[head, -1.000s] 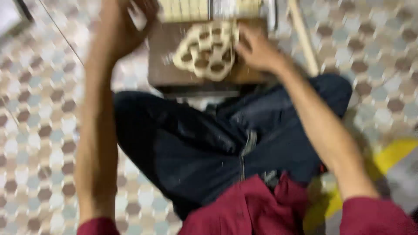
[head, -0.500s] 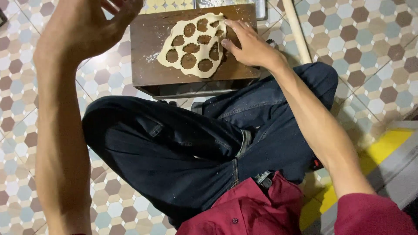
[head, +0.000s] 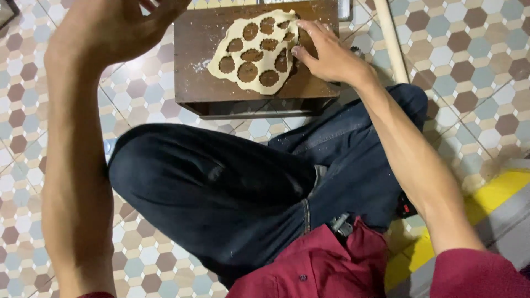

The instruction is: Cutting circular shapes from a sheet of dough using a mold and placing them onto a metal tray.

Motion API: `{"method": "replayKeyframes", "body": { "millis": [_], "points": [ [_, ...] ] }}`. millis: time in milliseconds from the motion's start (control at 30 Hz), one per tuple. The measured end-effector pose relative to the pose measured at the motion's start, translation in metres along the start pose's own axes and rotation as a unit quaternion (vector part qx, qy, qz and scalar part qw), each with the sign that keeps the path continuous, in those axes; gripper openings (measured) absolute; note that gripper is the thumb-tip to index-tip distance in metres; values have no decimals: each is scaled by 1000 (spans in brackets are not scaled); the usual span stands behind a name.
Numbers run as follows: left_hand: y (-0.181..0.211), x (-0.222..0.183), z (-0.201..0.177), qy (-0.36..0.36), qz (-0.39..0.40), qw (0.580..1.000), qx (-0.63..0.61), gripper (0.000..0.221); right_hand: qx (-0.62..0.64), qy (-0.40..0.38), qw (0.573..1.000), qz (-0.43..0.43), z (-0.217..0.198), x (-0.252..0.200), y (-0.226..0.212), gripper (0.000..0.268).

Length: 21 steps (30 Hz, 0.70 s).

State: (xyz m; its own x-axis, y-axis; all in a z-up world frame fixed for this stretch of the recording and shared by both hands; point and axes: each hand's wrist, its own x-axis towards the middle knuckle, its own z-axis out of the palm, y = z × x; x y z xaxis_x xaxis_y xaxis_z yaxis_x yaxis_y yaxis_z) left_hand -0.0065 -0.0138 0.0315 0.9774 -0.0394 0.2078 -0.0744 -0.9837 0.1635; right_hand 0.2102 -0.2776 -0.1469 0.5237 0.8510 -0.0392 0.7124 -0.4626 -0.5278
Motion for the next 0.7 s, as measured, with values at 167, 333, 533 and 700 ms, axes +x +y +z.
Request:
{"method": "replayKeyframes", "body": {
  "millis": [167,333,533,700],
  "points": [
    [-30,14,37,40,85,995,-28,9,-10,15,1000,-10,4,-2,-5,61],
    [-122,35,229,-57,-53,997,25,113,51,27,998,-12,-8,-13,-21,76],
    [-28,26,217,-126,-112,986,13,150,15,-54,998,-11,-18,3,-13,117],
    [-26,17,234,25,-30,998,-42,136,23,-15,997,-65,6,27,1,118]
  ]
}}
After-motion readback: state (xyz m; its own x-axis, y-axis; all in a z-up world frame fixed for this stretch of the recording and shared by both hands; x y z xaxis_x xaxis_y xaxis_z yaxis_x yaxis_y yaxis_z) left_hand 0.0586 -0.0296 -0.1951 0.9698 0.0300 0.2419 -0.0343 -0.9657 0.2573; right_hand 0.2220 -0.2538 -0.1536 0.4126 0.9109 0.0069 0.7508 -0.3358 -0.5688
